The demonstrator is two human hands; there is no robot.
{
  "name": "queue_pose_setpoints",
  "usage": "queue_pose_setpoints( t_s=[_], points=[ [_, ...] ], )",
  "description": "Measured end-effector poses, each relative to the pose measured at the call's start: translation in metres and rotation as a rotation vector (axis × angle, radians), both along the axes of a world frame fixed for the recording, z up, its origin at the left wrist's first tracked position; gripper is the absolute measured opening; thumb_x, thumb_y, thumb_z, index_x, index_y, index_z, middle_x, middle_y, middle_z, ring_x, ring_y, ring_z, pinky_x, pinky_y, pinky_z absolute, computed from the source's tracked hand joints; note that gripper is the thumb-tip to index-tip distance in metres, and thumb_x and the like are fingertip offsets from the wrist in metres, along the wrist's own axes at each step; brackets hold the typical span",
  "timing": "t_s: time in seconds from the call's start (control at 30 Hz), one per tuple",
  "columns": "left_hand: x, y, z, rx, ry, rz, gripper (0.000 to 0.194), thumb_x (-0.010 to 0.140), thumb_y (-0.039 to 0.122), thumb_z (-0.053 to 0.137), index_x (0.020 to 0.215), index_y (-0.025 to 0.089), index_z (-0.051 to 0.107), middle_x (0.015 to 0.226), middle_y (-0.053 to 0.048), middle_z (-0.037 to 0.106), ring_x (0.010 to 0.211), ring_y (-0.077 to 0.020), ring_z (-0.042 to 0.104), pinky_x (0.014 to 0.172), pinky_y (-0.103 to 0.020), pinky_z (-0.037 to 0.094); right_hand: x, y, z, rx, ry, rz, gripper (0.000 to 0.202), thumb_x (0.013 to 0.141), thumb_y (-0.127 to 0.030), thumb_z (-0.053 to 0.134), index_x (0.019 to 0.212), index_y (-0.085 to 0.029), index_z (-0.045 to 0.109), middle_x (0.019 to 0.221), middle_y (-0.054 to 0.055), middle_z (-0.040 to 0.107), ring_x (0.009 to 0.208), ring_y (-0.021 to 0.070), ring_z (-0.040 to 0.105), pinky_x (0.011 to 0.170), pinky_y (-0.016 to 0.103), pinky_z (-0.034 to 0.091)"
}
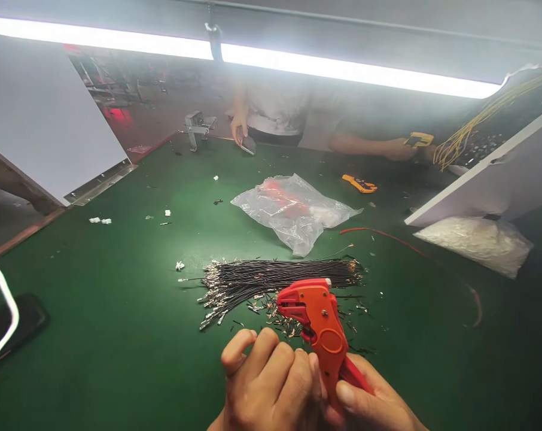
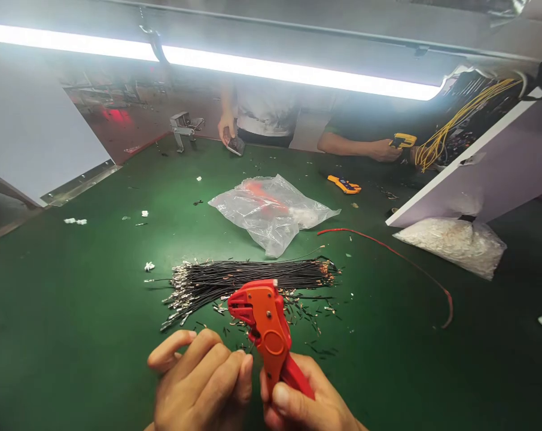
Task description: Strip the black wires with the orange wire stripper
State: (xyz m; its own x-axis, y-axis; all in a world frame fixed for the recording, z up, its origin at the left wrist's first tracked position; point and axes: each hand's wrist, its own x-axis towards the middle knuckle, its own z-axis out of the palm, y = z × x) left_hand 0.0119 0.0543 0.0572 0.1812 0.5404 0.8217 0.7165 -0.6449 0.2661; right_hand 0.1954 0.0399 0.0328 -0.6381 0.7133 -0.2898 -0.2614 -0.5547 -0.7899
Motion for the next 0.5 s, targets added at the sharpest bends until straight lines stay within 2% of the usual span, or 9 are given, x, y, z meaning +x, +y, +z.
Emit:
queue_pose_setpoints(
  t_s=[0.2,0.37,0.5],
  points=[
    [0.0015,0.0021,-0.0032,-0.019,0.008,0.007,0.015,0.082,0.003,0.063,0.075,0.017,0.062,0.053,0.007,0.055,0.055,-0.0128,0.051,0.08,-0.036,0.031,0.0035,-0.0037,-0.0037,-0.023,-0.057,-0.069,0.049,0.082,-0.066,0.071,0.087,-0.018,0.059,0.059,-0.005,0.046,0.049,0.0094,0.035,0.049,0.026,0.029],
    [0.0052,0.0024,-0.0047,-0.015,0.008,0.009,0.016,0.081,0.002,0.063,0.075,0.018,0.061,0.052,0.007,0.054,0.056,-0.0128,0.05,0.08,-0.036,0.031,0.0016,-0.0029,-0.001,-0.012,-0.083,-0.101,0.05,0.082,-0.069,0.069,0.078,-0.02,0.056,0.056,-0.007,0.039,0.049,0.0094,0.03,0.049,0.026,0.028],
    [0.0001,0.0018,-0.0023,-0.19,-0.097,-0.023,0.022,0.087,0.002,0.057,0.075,0.021,0.057,0.054,0.009,0.049,0.053,-0.0117,0.047,0.077,-0.036,0.029,0.0018,-0.0029,-0.0015,0.054,0.008,-0.061,0.047,0.083,-0.063,0.069,0.092,-0.018,0.059,0.068,-0.002,0.049,0.06,0.0125,0.04,0.059,0.027,0.031]
  ],
)
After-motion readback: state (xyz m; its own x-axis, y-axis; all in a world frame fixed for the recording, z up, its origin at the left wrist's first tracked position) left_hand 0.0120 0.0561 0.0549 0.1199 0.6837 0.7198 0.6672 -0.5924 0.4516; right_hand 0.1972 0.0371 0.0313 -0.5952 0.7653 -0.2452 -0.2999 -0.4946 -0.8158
